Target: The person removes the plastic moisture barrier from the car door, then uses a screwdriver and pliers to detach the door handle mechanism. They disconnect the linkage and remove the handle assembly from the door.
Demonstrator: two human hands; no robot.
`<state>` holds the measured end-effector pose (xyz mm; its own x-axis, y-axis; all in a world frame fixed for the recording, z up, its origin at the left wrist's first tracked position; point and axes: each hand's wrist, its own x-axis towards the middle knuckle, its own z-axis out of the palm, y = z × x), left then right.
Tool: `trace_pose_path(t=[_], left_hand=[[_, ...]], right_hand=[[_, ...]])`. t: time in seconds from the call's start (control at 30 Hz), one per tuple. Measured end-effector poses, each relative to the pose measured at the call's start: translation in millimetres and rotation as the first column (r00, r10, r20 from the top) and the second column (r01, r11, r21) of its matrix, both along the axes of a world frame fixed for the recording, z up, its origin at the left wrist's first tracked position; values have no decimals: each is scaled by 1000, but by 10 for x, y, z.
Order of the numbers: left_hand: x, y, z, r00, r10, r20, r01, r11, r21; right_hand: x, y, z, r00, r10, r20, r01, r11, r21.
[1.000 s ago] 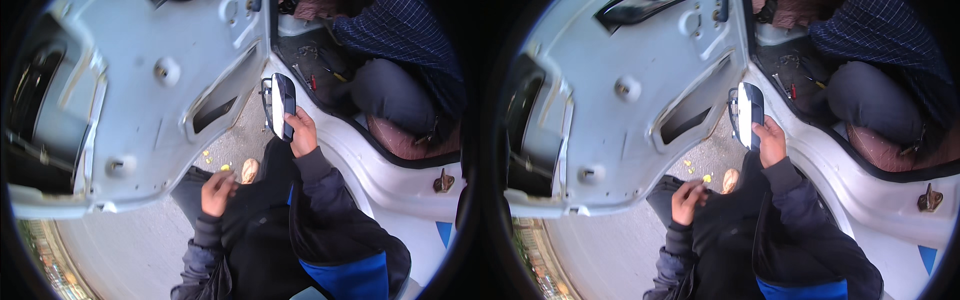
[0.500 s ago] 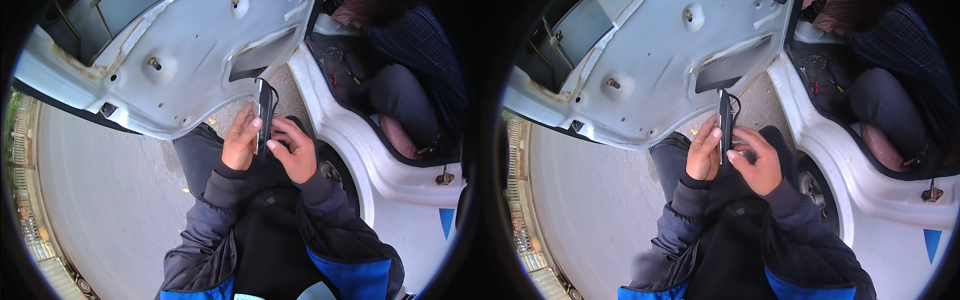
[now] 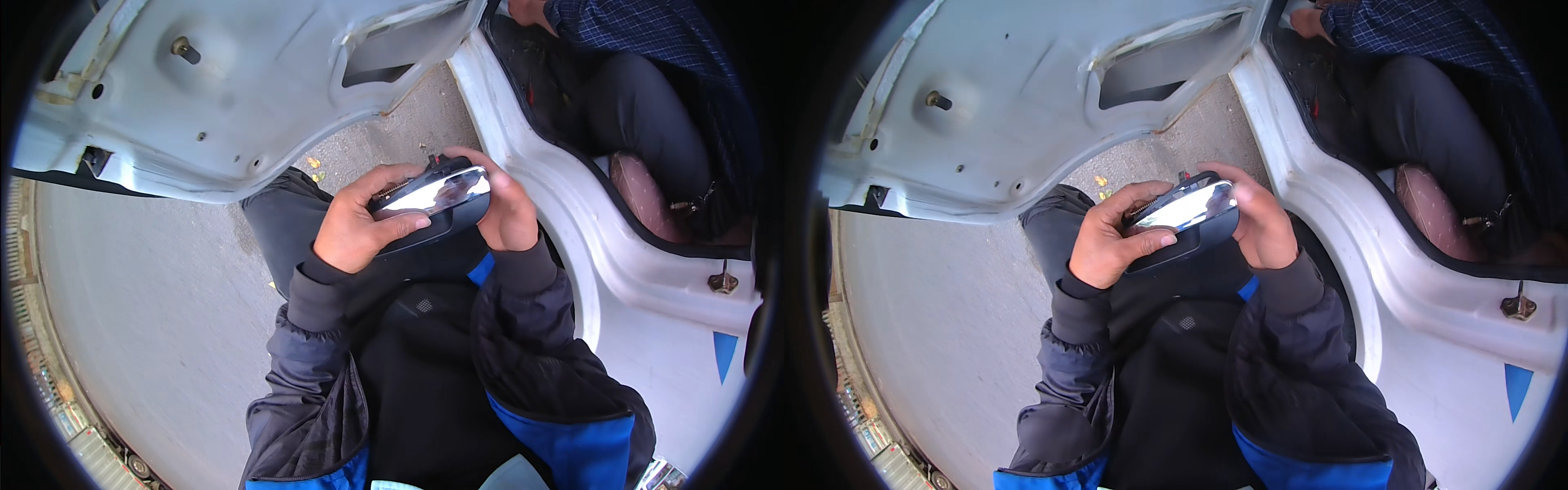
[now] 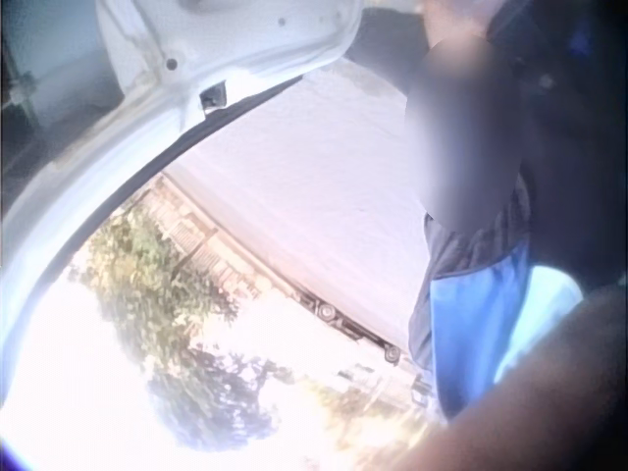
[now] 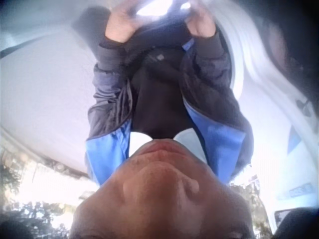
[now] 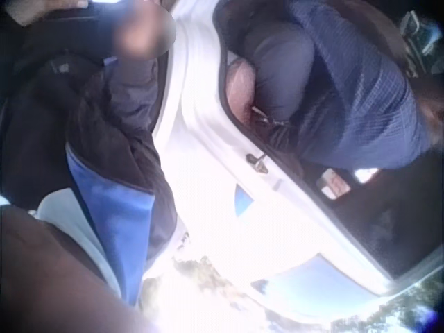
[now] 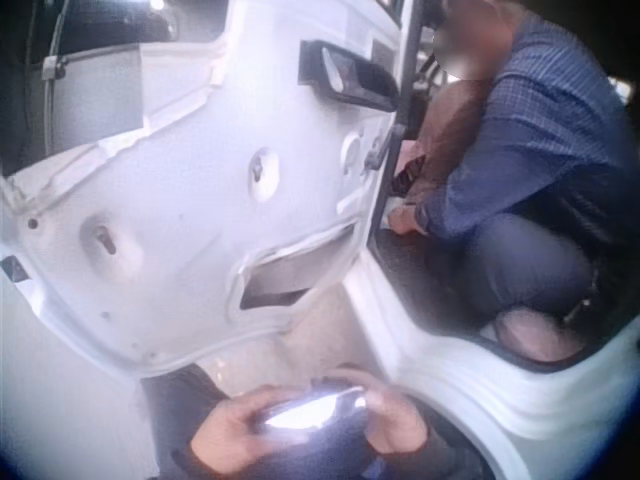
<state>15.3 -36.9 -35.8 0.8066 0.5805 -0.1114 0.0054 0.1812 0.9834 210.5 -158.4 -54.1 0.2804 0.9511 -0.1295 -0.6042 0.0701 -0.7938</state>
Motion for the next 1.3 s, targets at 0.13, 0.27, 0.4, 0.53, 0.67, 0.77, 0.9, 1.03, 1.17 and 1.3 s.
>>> trace_pose_path(t=[0.13, 0.27, 0.4, 0.53, 0.67, 0.77, 0.9, 1.03, 1.17, 1.3], left_hand=[[-5, 89, -83, 998, 51, -25, -49, 996, 68], [32, 206, -252, 899, 437, 11, -437, 899, -31], [97, 42, -334, 934, 354, 48, -299, 849, -434], [324, -117, -420, 926, 269, 267, -18, 735, -678], [286, -9, -477, 899, 333, 286, 79, 519, -851], [210, 15, -524, 808, 326, 490, 320, 456, -830], [167, -20, -528, 876, 295, 382, 185, 526, -830], [155, -12, -539, 914, 221, 339, 169, 553, -816], [167, -10, -645, 947, 148, 285, 180, 490, -853], [163, -29, -746, 917, 177, 358, 292, 315, -903]], right_hand=[[-13, 19, -66, 974, 56, 219, -33, 994, -106], [-40, 89, -88, 969, -246, 36, 246, 969, -15], [-143, 142, -31, 795, -416, 442, 455, 890, 20], [-374, 188, -17, 539, -190, 820, 250, 966, 59], [-424, 113, 18, 347, -142, 927, 19, 989, 145], [-416, 76, 20, 494, -136, 859, -10, 987, 162], [-353, 37, -42, 583, -255, 772, 164, 967, 195], [-241, 39, -184, 608, -230, 760, 300, 953, 48], [-202, 83, -347, 913, -108, 393, 193, 964, -183], [-232, 92, -456, 952, -24, 304, 103, 964, -246]])
